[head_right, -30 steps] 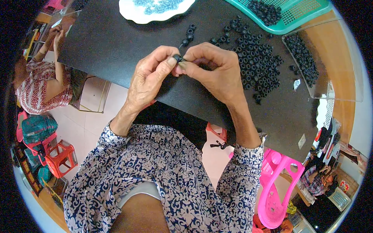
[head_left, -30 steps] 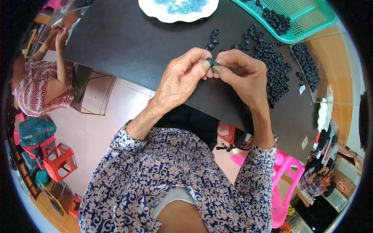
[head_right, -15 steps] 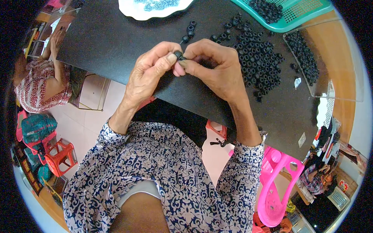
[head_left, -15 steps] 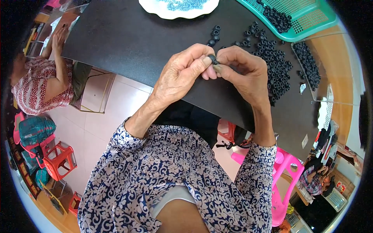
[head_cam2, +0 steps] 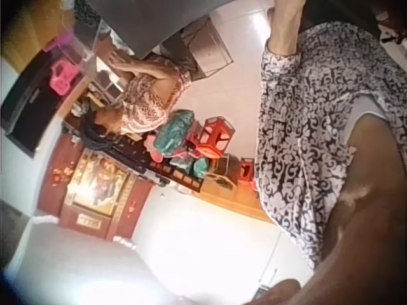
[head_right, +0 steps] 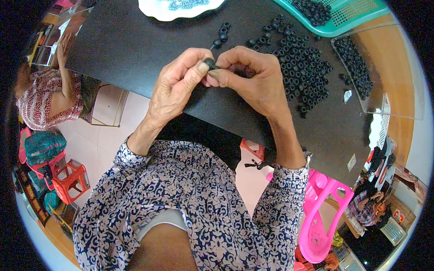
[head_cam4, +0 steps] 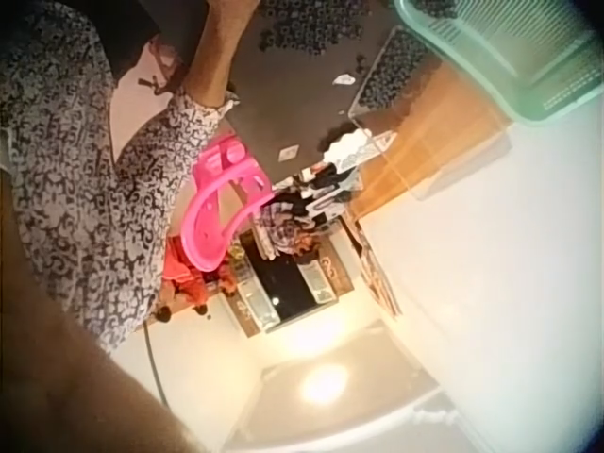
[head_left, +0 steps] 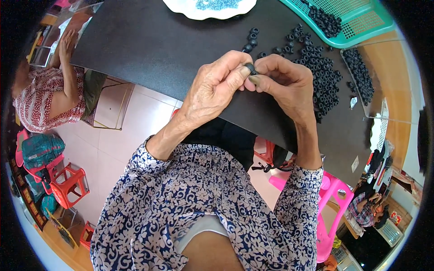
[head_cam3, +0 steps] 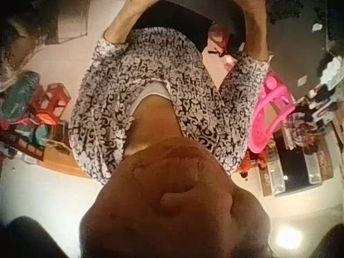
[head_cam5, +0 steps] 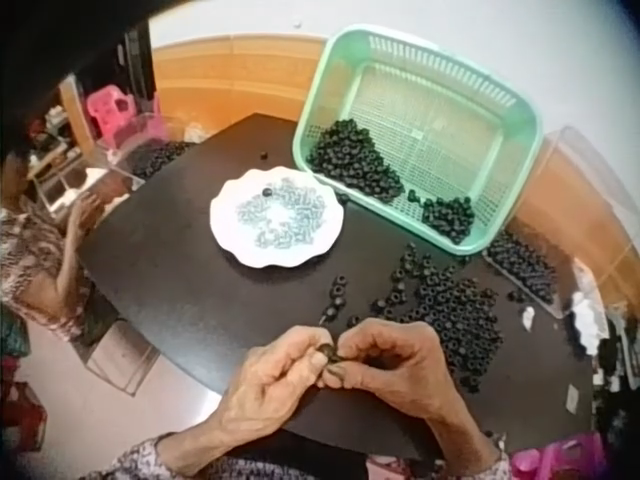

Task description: Inserting small blue beads into black circular components.

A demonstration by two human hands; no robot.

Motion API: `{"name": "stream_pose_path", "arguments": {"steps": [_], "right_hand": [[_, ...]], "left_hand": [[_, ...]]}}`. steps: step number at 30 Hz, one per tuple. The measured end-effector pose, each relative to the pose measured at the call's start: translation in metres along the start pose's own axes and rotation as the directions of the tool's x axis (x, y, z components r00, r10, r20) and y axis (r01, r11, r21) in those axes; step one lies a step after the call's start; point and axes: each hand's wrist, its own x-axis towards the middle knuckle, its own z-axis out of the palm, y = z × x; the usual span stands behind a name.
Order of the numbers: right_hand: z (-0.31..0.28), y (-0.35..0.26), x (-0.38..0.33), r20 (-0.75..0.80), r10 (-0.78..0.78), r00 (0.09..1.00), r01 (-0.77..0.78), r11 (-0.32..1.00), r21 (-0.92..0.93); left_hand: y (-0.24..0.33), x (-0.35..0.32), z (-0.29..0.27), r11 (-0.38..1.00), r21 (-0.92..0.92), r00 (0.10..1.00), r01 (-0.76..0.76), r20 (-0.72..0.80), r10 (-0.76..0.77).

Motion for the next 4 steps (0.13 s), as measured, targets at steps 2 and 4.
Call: {"name": "stream_pose_path", "arguments": {"steps": [2,4], "right_hand": [[-0.0015,0.0010,-0.0004,-0.002,0.009,1.000,-0.009,1.000,-0.016],[-0.0029,0.0018,-0.0006,0.013,-0.016,1.000,0.017,0.999,-0.045]], "left_hand": [[0.0000,-0.0001,0.0001,1.000,0.007,1.000,0.001,-0.009,-0.001],[-0.0015,-0.0009,-0.0009,0.998,0.053,1.000,-0.015,0.008,0.014]]}}
